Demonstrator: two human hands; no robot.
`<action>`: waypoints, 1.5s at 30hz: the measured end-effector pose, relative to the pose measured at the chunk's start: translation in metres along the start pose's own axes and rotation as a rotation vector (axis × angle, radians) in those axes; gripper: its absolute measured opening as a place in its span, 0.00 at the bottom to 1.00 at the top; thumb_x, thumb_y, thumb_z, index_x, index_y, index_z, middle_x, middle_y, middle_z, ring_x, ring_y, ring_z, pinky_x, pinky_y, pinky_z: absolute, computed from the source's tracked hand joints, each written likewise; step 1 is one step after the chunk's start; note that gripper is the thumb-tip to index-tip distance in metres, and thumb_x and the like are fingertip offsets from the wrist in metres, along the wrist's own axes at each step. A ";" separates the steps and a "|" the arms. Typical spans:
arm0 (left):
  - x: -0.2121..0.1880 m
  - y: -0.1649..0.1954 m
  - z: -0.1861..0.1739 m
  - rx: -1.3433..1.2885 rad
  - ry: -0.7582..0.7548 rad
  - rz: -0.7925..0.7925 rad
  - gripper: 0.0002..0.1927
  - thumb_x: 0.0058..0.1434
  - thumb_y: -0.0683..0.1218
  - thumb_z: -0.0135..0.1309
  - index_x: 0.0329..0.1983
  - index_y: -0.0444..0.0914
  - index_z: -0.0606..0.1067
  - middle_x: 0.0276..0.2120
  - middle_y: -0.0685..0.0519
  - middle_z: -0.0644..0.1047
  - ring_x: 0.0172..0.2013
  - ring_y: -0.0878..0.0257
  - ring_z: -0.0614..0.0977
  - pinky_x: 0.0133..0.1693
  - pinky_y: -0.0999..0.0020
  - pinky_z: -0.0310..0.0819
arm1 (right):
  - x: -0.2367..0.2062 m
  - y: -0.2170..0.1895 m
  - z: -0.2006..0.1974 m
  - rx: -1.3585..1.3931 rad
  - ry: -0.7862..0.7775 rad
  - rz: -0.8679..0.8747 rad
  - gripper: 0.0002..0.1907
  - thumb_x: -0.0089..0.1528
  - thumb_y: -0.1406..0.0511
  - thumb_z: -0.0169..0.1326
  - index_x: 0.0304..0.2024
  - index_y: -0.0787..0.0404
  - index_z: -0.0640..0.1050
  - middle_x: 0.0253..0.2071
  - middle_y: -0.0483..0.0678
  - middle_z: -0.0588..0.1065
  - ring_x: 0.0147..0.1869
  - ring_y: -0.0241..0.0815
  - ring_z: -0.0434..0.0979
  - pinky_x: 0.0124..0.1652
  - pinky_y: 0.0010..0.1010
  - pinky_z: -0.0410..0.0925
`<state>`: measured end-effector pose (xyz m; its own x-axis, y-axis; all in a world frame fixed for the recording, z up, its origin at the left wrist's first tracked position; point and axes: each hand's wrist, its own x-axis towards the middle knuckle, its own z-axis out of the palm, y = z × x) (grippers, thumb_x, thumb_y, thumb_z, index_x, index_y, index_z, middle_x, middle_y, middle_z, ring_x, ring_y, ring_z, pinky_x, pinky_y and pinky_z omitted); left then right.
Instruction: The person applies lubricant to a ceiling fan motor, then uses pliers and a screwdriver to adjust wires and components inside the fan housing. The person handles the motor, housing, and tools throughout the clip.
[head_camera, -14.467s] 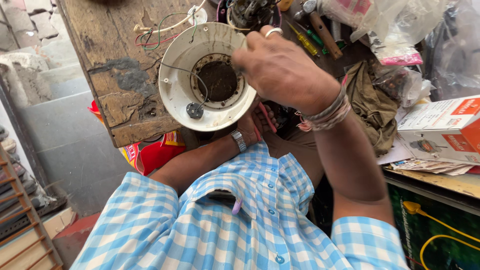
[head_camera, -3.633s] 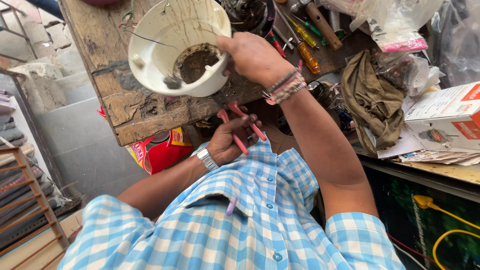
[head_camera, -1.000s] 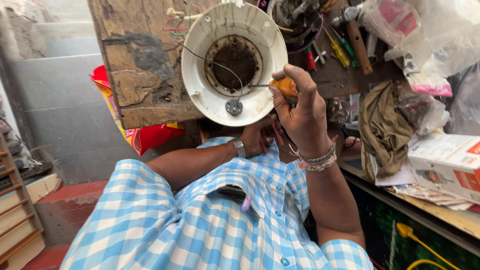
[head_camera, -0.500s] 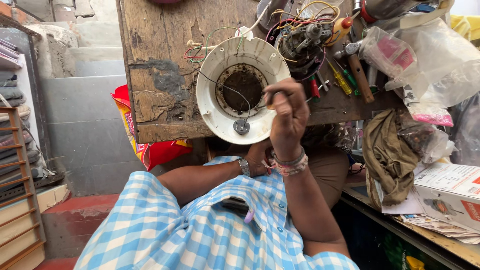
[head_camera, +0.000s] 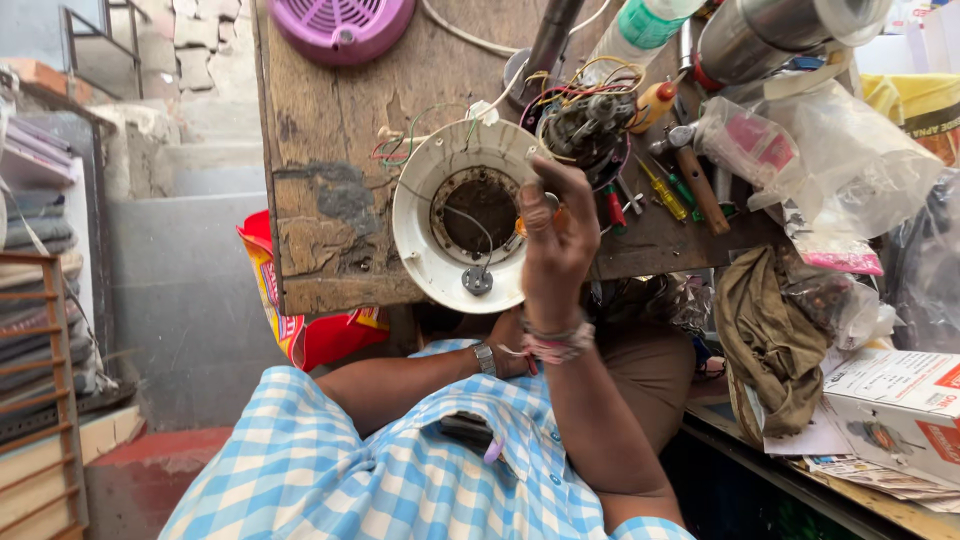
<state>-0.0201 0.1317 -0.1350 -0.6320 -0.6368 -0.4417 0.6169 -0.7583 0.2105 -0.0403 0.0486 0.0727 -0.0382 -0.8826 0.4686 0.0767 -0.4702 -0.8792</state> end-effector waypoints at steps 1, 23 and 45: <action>-0.001 0.000 0.001 0.038 -0.007 -0.092 0.26 0.58 0.64 0.49 0.44 0.40 0.76 0.31 0.51 0.83 0.24 0.59 0.84 0.16 0.62 0.77 | -0.002 0.004 0.005 0.002 0.080 -0.076 0.09 0.74 0.66 0.53 0.52 0.66 0.76 0.45 0.47 0.72 0.45 0.31 0.73 0.43 0.22 0.68; -0.018 0.011 0.035 -0.083 0.214 0.015 0.11 0.64 0.51 0.62 0.40 0.43 0.73 0.31 0.53 0.79 0.35 0.60 0.83 0.17 0.80 0.62 | 0.074 -0.097 -0.031 -1.134 -0.908 -0.584 0.07 0.57 0.58 0.52 0.37 0.47 0.75 0.36 0.48 0.78 0.47 0.51 0.81 0.43 0.46 0.71; -0.020 0.011 0.035 -0.094 0.198 0.002 0.11 0.64 0.52 0.61 0.40 0.42 0.75 0.31 0.53 0.80 0.34 0.60 0.84 0.16 0.81 0.62 | 0.078 -0.118 -0.030 -1.037 -0.720 -0.887 0.14 0.49 0.62 0.55 0.38 0.46 0.75 0.31 0.43 0.76 0.36 0.42 0.80 0.34 0.29 0.73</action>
<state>-0.0170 0.1315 -0.0936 -0.5318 -0.5912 -0.6063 0.6651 -0.7348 0.1331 -0.0823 0.0345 0.2103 0.8001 -0.2836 0.5286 -0.4250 -0.8899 0.1658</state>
